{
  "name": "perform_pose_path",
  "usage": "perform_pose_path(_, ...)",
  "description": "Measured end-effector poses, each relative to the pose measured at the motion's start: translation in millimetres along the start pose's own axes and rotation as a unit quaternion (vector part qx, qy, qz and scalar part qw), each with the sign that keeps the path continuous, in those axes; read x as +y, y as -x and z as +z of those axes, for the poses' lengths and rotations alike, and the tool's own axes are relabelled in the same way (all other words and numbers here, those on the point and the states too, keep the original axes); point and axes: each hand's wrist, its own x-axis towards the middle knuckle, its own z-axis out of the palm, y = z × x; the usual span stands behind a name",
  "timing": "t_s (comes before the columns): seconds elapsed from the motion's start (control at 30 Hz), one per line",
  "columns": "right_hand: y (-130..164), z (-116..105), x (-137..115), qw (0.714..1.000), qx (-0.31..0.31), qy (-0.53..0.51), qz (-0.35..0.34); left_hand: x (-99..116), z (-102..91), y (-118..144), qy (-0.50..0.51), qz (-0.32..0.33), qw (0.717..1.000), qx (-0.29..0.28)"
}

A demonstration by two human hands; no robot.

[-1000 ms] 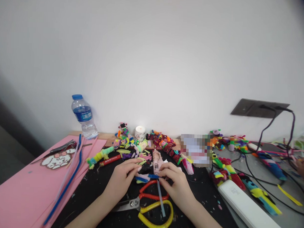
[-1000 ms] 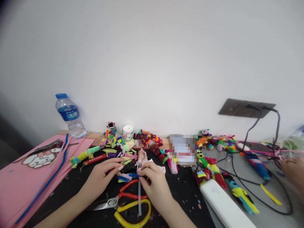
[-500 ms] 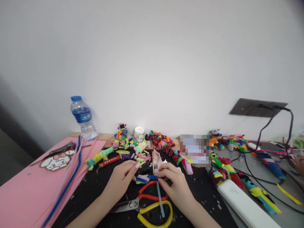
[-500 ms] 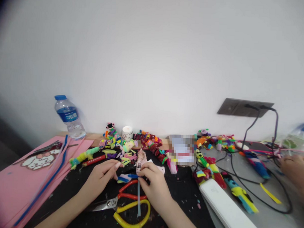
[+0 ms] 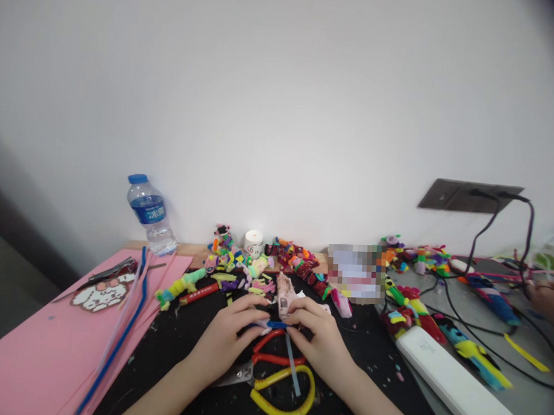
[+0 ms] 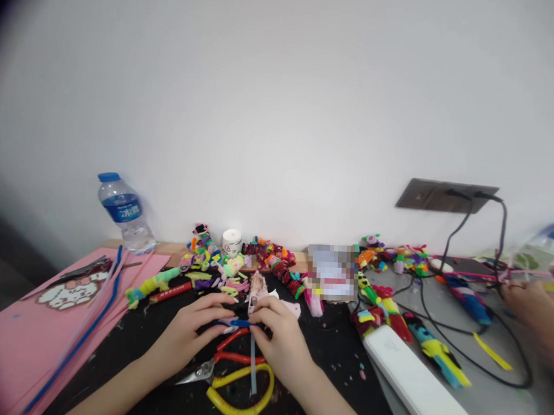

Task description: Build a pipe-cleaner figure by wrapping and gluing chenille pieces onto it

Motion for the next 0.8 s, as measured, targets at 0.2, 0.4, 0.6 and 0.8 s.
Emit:
perform_pose_path(0.2,-0.6,-0.4,-2.1,1.000,-0.014,-0.008,0.002,0.4,0.6,1.7,0.005,0.033,0.999,-0.020)
perform_pose_path(0.4,0.6,-0.1,-0.8,1.000,-0.016,-0.012,0.014,1.6,0.4,0.4,0.021,0.011,1.000,-0.021)
perform_pose_path(0.6,-0.9,-2.0,-0.6,0.998,0.042,-0.004,0.042,-12.7,-7.3,-1.3,-0.029,-0.047,0.998,0.024)
perform_pose_path(0.8,-2.0,-3.3,0.6,0.998,0.051,0.004,0.041,-21.8,-15.6,-3.7,-0.059,-0.015,0.997,-0.057)
